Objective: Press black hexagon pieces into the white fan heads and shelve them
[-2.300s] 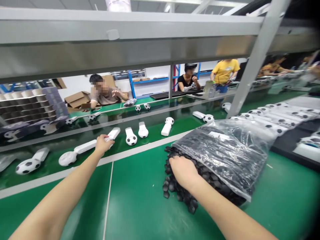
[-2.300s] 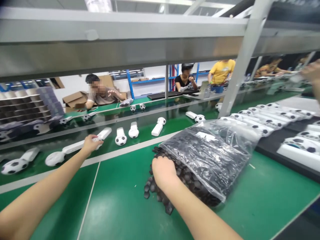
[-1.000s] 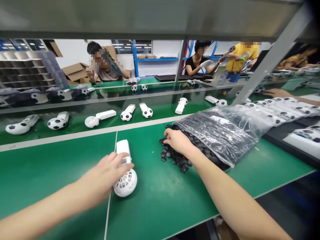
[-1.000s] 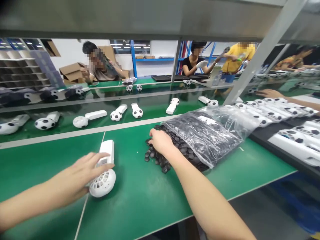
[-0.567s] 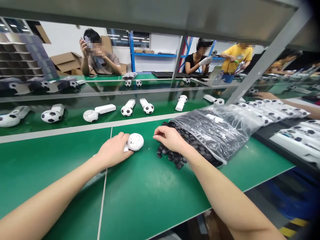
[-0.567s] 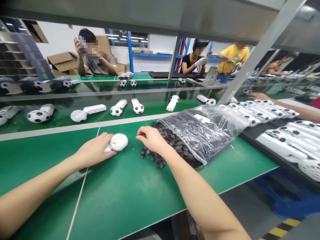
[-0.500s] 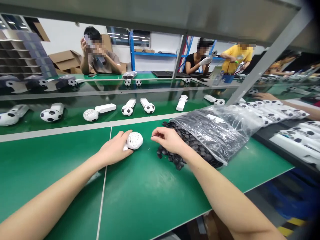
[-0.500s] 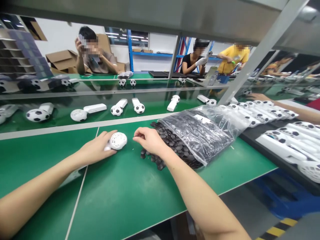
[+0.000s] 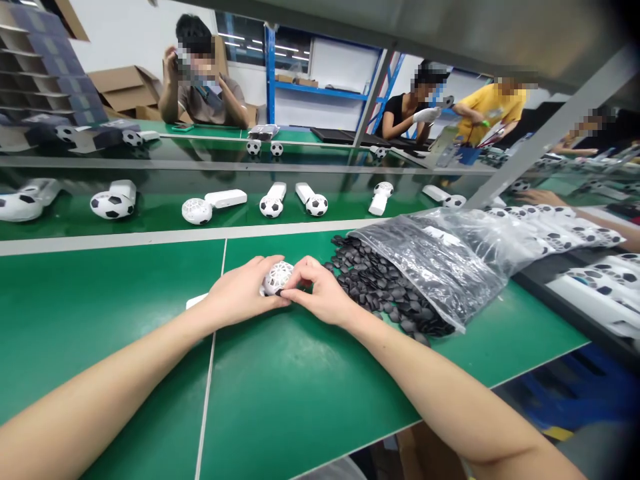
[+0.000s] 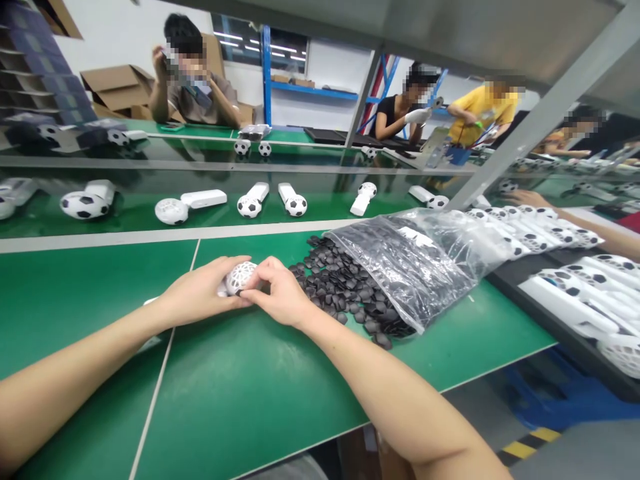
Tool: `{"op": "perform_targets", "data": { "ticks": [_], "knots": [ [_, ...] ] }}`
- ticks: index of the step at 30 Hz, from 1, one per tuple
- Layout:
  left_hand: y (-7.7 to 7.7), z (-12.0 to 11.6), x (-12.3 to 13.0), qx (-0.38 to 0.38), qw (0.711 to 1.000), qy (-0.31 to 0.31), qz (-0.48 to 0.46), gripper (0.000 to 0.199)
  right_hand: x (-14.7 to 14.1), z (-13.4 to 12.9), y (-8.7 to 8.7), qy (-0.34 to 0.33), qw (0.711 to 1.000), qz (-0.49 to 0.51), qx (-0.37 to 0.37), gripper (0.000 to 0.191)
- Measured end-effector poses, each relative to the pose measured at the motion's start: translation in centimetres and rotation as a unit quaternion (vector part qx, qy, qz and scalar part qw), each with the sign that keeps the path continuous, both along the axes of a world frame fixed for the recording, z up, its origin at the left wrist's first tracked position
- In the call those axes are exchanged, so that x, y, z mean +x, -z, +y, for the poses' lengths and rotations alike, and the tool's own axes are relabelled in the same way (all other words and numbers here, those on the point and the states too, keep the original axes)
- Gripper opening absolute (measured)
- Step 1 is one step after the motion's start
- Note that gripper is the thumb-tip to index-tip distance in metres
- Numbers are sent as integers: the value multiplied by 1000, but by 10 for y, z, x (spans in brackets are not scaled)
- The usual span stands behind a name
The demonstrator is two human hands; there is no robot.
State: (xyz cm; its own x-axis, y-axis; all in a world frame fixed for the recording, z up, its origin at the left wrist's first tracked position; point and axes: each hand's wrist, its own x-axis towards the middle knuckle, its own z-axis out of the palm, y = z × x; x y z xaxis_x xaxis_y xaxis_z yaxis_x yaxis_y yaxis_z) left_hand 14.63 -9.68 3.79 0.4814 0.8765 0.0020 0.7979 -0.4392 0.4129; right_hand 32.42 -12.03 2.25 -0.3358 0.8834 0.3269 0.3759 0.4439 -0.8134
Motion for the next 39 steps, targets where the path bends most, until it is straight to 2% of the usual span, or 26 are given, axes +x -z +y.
{"op": "perform_targets", "data": {
  "ticks": [2,5,8,11,17,22,28,35,39],
  "knots": [
    [1,1,-1,0,1000,-3,-12,72,0,0,0,18,1000,-11,-1,8],
    [4,2,-2,-5,999,-13,-35,71,1,0,2,48,998,-12,-31,22],
    [6,4,-2,-21,998,-23,-57,69,0,1,6,39,994,45,-93,36],
    [6,4,-1,-29,996,-31,-76,67,-1,2,9,28,991,67,-108,42],
    [5,0,-1,-15,998,-48,-38,71,0,4,6,41,993,32,-105,46],
    [6,6,-4,-73,989,-27,-124,77,3,7,7,17,995,47,-90,44],
    [-2,7,-2,-142,974,10,-174,62,5,9,4,-32,992,60,-103,47],
    [-6,2,0,-133,979,-2,-156,61,3,6,5,-32,995,38,-85,48],
    [-1,-1,-1,-68,989,-16,-126,61,4,7,1,-26,996,26,-75,46]
  ]
}}
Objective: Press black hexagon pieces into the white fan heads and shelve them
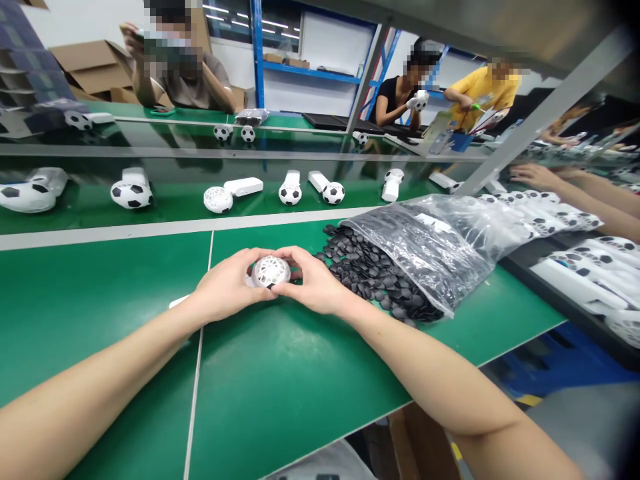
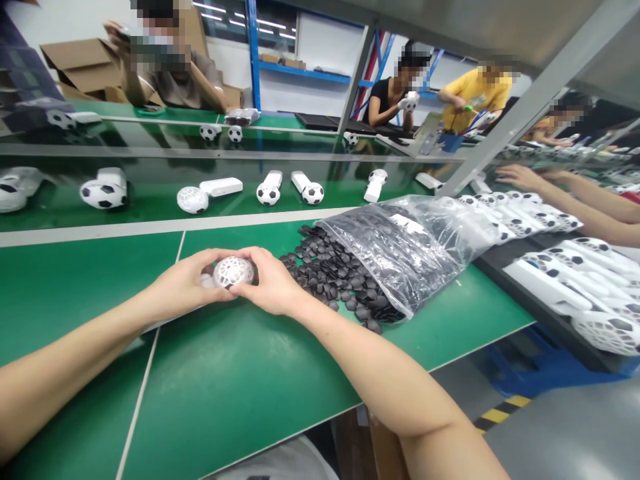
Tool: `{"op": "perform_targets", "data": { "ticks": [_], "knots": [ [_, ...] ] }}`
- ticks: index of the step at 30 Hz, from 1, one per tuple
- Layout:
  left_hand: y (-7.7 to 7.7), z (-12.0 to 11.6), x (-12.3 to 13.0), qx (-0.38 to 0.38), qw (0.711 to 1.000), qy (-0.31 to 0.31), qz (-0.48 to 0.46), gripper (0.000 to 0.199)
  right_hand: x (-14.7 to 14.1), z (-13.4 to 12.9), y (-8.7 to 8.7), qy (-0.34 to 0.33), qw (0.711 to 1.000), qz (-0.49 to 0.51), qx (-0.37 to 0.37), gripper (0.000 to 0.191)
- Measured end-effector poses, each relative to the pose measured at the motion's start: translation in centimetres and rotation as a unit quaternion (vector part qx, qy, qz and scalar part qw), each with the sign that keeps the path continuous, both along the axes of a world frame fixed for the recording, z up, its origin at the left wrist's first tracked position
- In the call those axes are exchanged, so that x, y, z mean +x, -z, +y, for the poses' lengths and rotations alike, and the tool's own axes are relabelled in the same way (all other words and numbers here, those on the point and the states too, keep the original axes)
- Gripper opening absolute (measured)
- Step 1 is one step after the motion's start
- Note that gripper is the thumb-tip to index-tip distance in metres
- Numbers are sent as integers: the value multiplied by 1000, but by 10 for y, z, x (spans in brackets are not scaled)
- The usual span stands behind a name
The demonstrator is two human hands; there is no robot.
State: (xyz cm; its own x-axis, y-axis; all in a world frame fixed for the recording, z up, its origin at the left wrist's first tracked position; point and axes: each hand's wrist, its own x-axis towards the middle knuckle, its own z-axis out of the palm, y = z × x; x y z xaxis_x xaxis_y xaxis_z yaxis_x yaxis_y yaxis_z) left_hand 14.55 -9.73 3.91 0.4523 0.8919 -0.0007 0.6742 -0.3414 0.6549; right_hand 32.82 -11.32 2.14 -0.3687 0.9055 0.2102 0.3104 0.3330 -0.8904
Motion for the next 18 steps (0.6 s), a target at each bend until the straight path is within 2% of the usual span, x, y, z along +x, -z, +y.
{"op": "perform_targets", "data": {
  "ticks": [2,4,6,8,11,14,18],
  "knots": [
    [2,-1,-1,17,1000,8,20,64,7,7,-4,10,1000,-6,-5,38],
    [3,-1,-3,9,999,24,44,67,20,17,-8,84,994,-63,17,19],
    [1,0,-4,4,996,34,77,65,35,25,-11,181,966,-175,53,8],
    [-1,1,-4,32,992,41,116,59,45,28,-12,220,933,-279,60,7],
    [-4,4,-4,105,980,56,160,58,49,26,-13,191,912,-362,32,6],
    [-5,5,-5,141,970,69,184,59,43,23,-13,169,898,-405,18,9],
    [-3,6,-5,154,968,75,182,60,38,22,-12,165,883,-433,74,10]
  ]
}}
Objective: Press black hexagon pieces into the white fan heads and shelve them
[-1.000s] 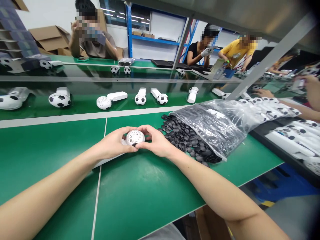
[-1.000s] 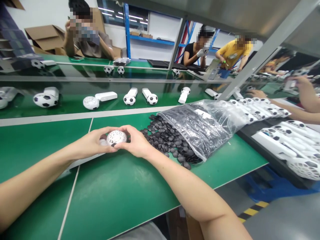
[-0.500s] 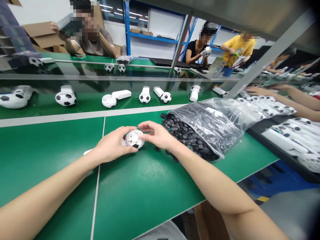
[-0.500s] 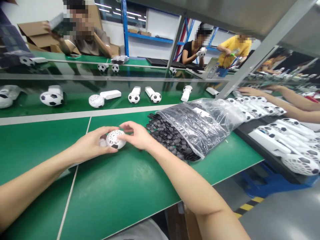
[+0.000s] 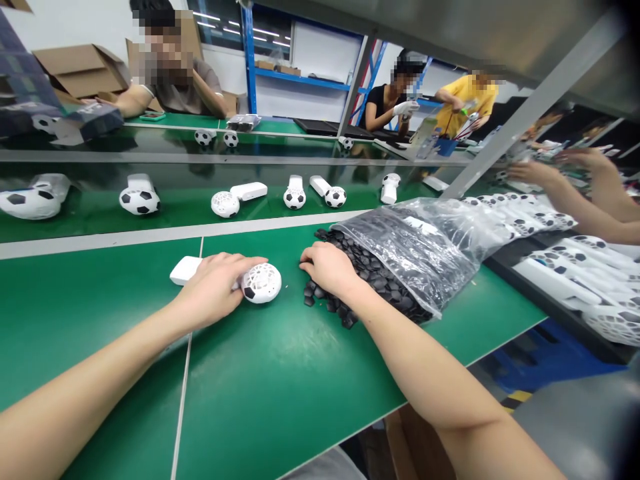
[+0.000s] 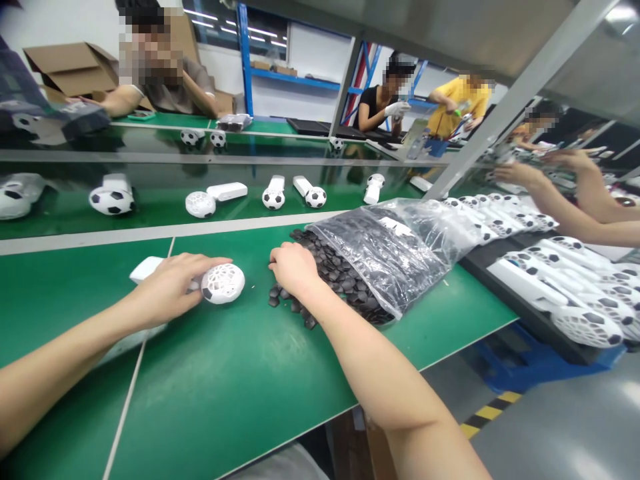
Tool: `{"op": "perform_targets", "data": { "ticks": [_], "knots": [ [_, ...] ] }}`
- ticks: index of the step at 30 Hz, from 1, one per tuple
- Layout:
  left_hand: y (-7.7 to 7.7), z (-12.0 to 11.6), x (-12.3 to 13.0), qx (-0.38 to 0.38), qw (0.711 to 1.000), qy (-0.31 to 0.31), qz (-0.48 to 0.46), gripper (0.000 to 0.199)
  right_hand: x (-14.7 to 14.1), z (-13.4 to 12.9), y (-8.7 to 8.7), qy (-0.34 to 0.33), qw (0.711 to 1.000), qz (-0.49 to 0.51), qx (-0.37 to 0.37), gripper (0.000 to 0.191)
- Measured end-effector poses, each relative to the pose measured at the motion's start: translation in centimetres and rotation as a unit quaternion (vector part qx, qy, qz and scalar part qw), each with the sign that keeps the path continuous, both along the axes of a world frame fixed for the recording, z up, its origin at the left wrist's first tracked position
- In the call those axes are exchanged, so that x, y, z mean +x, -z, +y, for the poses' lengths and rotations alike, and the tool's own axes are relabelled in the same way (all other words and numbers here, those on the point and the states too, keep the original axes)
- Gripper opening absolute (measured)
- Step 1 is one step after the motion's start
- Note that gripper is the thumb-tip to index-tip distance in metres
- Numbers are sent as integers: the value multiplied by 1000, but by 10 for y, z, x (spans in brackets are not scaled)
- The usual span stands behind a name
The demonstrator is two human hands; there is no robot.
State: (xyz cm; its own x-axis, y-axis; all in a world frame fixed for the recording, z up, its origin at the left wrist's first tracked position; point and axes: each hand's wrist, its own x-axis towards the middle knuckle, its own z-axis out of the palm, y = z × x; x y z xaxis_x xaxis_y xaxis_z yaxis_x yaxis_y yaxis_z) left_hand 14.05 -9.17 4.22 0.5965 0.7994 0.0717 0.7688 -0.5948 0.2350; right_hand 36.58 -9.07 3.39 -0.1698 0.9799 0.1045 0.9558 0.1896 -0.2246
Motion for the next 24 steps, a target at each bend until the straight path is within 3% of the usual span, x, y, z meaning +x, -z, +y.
{"op": "perform_targets", "data": {
  "ticks": [4,7,10,12,17,24],
  "knots": [
    [1,1,-1,25,1000,-12,5,60,-3,-5,-1,-40,987,150,28,7],
    [3,3,-2,37,999,-7,2,59,-8,-13,-3,-88,949,302,9,12],
    [5,5,-3,34,999,-1,-12,58,-12,-20,-6,-133,915,378,-38,16],
    [5,5,-3,31,999,0,-18,58,-14,-22,-7,-164,914,370,-29,17],
    [6,5,-5,24,1000,0,-20,60,-15,-22,-9,-193,943,246,116,12],
    [3,3,-4,-23,999,8,-27,73,-25,-29,-6,-220,925,311,7,6]
  ]
}}
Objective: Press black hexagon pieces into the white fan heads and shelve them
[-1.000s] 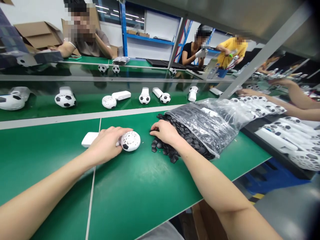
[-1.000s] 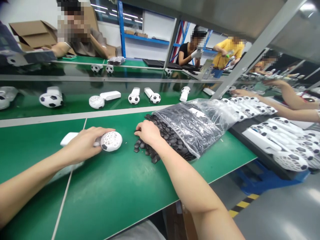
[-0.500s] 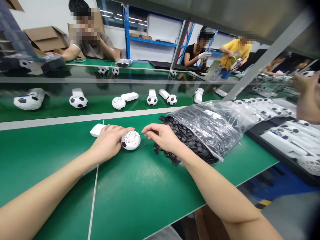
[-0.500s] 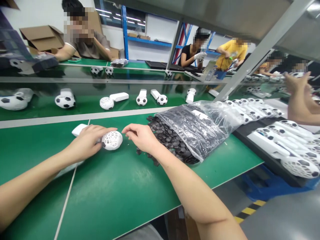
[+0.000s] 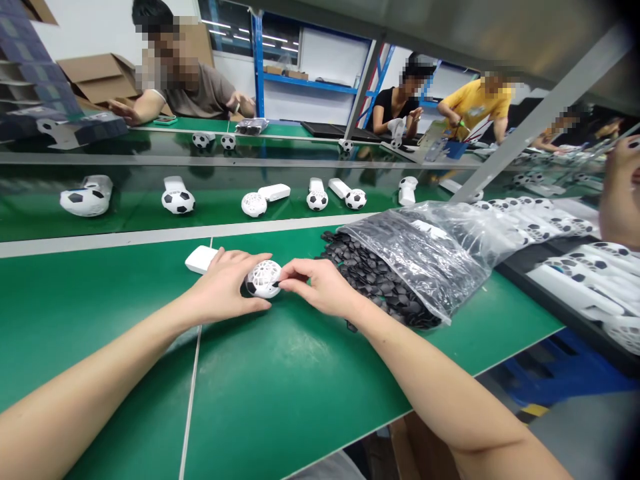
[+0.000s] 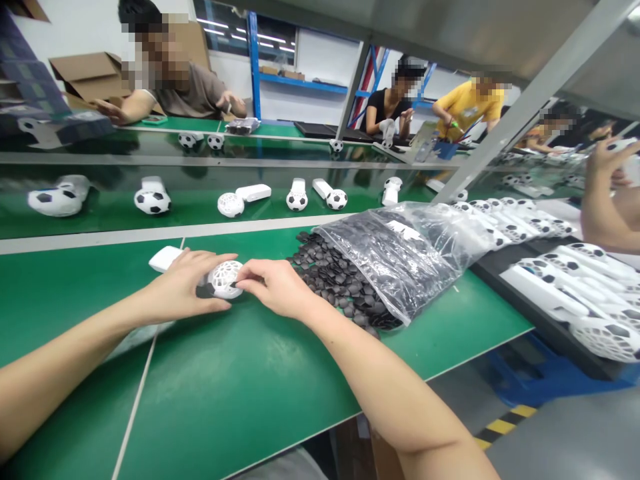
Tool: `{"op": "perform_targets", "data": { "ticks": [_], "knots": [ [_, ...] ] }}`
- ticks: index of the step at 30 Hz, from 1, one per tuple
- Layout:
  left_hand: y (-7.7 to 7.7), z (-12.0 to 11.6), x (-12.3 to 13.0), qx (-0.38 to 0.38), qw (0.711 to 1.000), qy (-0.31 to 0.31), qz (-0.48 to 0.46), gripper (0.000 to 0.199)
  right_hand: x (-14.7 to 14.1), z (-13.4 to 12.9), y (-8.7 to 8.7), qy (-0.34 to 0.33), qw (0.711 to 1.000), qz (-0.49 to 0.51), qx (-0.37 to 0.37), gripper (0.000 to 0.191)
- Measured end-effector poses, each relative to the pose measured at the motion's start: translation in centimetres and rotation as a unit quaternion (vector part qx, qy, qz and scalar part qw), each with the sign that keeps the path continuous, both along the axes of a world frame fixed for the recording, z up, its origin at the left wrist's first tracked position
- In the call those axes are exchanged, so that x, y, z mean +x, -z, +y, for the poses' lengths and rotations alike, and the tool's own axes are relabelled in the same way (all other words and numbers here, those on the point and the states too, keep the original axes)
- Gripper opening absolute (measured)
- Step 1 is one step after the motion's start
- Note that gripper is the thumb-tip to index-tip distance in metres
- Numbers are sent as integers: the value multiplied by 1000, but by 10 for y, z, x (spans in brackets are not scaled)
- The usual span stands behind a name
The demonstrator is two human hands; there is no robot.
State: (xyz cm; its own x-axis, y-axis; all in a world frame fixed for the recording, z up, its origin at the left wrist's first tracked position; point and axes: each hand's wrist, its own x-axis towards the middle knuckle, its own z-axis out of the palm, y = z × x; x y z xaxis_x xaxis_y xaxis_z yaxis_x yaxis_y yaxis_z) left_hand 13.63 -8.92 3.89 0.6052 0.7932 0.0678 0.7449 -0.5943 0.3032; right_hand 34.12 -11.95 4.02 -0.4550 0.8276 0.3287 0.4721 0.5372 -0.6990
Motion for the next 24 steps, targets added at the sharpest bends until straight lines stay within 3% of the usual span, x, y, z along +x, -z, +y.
{"op": "perform_targets", "data": {
  "ticks": [5,11,15,17,20,24],
  "knots": [
    [-4,-5,9,-7,999,-41,-31,69,-5,5,6,-12,999,8,29,5],
    [-4,-5,13,-23,995,-65,-70,60,-14,8,9,35,997,32,-54,14],
    [-10,-4,7,-60,995,-17,-80,61,-4,18,5,59,992,43,-101,12],
    [-13,-8,5,-98,993,25,-55,63,12,26,2,124,988,34,-80,11],
    [-14,-18,8,-139,990,25,-21,72,38,35,-1,261,963,-58,-14,8],
    [-5,-24,14,-127,989,4,-74,57,48,35,2,263,938,-223,-29,8]
  ]
}}
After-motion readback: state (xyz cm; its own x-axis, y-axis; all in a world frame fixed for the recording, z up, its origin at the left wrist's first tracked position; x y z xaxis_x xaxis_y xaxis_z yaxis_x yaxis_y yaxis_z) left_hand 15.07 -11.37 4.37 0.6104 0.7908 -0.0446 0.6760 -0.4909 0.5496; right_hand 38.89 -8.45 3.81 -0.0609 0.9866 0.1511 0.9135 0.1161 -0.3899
